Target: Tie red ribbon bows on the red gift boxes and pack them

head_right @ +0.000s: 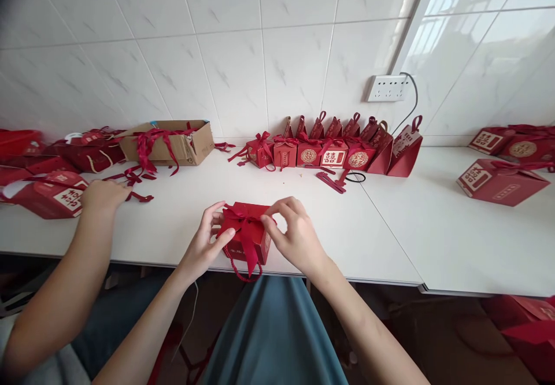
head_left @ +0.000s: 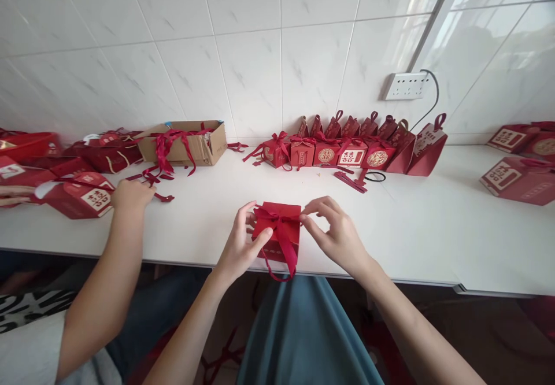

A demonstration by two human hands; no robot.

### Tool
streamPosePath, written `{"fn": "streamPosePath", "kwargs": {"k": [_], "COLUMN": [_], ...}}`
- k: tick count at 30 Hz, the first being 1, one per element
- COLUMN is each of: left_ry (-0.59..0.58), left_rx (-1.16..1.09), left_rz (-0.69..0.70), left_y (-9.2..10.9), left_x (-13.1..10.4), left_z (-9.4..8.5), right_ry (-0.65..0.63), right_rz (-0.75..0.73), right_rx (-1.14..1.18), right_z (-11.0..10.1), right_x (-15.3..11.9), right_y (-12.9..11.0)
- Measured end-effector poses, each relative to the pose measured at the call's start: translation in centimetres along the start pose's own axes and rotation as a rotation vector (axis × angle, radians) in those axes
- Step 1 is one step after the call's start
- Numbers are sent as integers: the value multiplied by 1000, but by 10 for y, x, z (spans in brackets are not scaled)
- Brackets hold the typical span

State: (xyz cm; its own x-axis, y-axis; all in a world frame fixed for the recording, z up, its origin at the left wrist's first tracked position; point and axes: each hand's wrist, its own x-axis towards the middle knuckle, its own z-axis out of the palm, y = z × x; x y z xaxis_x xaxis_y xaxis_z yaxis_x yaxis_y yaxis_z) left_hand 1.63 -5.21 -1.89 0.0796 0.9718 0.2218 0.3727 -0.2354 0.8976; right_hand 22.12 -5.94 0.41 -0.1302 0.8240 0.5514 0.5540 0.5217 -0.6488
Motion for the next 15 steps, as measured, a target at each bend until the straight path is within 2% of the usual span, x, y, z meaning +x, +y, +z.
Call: {"fn": "streamPosePath", "kwargs": {"k": [3,8,11,15], "left_ry": [61,84,80,91], "left_rx": [-43,-121,-173,-236], "left_rz": [3,8,-24,-49], "left_y": [1,-3,-4,-5], "left_x": [8,17,16,12], "left_z": [5,9,12,17], "right_ry": [-110,-272,-287,-281], "right_rz": [-88,17,57,22], "right_rx": [-64,-300,-337,-261], "right_z": [11,29,32,33], "right_x": [13,28,31,30], "right_y": [-11,-22,-23,-18]}}
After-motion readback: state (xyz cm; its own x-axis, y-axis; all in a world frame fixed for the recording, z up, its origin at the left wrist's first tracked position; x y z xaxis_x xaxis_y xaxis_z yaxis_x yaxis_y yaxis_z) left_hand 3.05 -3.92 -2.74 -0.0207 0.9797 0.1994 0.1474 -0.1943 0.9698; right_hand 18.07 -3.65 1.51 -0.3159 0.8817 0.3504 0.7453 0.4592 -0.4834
